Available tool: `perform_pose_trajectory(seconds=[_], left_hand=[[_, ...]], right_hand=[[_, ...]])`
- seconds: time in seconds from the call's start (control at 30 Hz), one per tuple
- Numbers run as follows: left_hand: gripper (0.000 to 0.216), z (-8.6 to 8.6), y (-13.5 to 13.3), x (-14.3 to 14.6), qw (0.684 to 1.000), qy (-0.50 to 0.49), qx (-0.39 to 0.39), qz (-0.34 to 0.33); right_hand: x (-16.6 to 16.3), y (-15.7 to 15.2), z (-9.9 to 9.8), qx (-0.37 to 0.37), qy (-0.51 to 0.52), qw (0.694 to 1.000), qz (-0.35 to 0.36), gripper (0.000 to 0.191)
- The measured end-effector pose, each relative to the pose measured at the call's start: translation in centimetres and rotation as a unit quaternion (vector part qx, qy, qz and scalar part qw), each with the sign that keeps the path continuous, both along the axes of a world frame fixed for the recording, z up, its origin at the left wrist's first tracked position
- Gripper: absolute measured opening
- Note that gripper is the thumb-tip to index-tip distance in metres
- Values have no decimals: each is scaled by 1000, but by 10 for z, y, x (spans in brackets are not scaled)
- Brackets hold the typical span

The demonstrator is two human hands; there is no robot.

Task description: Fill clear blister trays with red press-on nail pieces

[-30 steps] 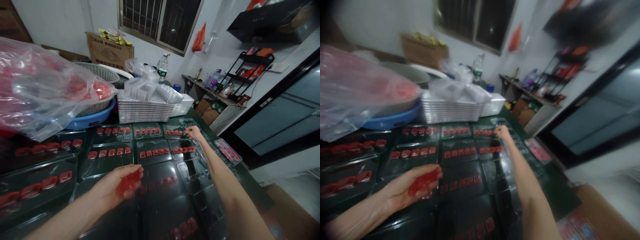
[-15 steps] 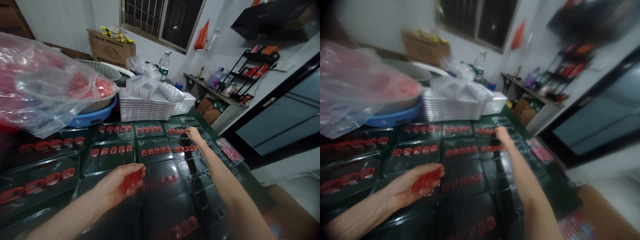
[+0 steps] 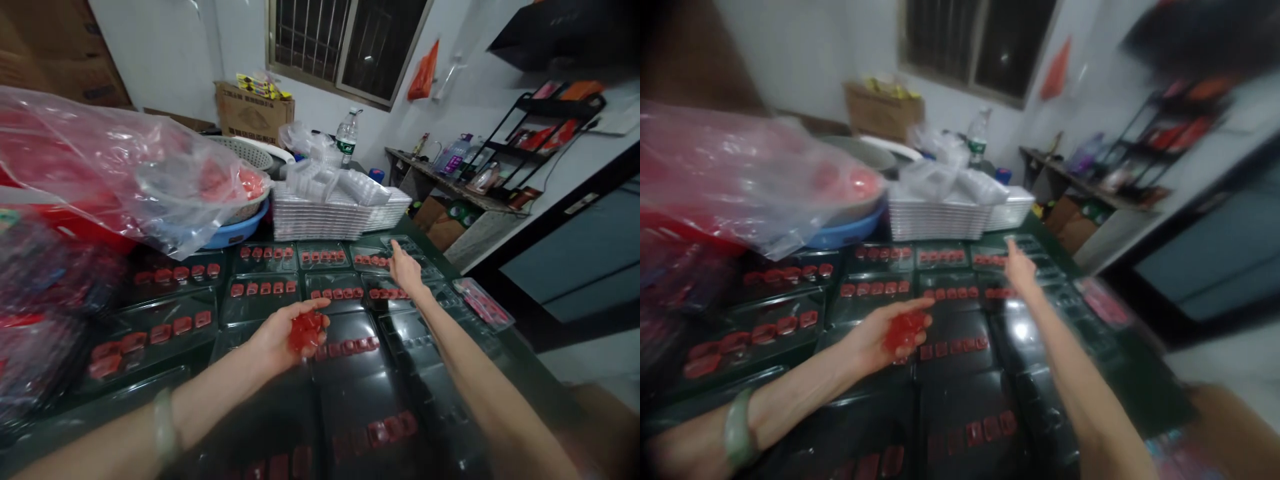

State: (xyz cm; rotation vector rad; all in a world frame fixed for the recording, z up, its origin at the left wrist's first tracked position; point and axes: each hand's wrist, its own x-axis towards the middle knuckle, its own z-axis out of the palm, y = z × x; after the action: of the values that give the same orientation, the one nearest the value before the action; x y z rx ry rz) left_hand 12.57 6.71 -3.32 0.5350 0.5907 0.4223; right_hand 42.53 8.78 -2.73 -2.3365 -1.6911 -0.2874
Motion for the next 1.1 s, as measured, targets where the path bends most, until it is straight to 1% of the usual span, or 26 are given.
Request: perform_pose_trajectory(seconds=[0.03, 0.07, 0.1, 0.13, 0.17, 0.2, 0.27, 0.37, 0.4, 0.47, 0.53, 0.6, 0.67, 0.73, 0.83, 0.93, 1.0, 1.03, 1.1], left_hand=[[43, 0, -2, 0, 1000, -4, 6, -3], [45, 0, -3, 1, 1000, -8, 14, -8], [45, 1, -5, 2, 999, -12, 26, -17], [45, 1, -7, 4, 999, -17, 42, -26], [45, 2, -9, 6, 997, -22, 61, -34], [45, 3, -11, 8, 995, -28, 82, -44], [44, 5, -17, 12, 990, -42, 121, -61], [43, 8, -27, 17, 981, -56, 156, -102], [44, 9, -30, 18, 978, -58, 163, -121], [47, 11, -34, 20, 971, -59, 171, -157], [50, 13, -38, 21, 966, -58, 174, -180], [52, 14, -40, 21, 967, -48, 174, -182], [51, 15, -41, 21, 970, -28, 174, -166], [46, 14, -42, 22, 974, -10, 180, -139], [34, 11, -43, 24, 974, 0, 203, -98], [29, 8, -44, 27, 971, 19, 224, -78], [29, 8, -46, 28, 964, 49, 253, -70], [30, 8, -47, 29, 956, 70, 276, -67], [32, 9, -50, 29, 932, 115, 338, -70]], right_hand=[[-15, -10, 3, 33, 46, 998, 37, 41], [-33, -22, 5, 48, 93, 991, 79, 34], [-52, -36, 6, 49, 131, 984, 114, 30], [-70, -50, 6, 37, 224, 958, 174, 29], [-88, -64, 6, 15, 314, 924, 218, 29], [-103, -77, 6, 1, 386, 892, 235, 29], [-125, -97, 5, -22, 509, 827, 239, 29], [-134, -111, 6, -52, 629, 746, 213, 33], [-134, -113, 6, -57, 653, 726, 207, 35], [-132, -115, 5, -59, 682, 700, 202, 35], [-131, -117, 3, -45, 699, 686, 196, 32], [-131, -120, -1, -23, 712, 678, 182, 26], [-130, -124, -6, 10, 726, 668, 160, 22], [-128, -128, -11, 41, 745, 652, 137, 22], [-127, -133, -15, 56, 757, 638, 129, 24], [-130, -137, -16, 61, 750, 645, 136, 23], [-132, -138, -16, 63, 744, 652, 131, 23], [-132, -138, -16, 60, 739, 659, 124, 24], [-133, -139, -16, 52, 721, 683, 103, 25]])
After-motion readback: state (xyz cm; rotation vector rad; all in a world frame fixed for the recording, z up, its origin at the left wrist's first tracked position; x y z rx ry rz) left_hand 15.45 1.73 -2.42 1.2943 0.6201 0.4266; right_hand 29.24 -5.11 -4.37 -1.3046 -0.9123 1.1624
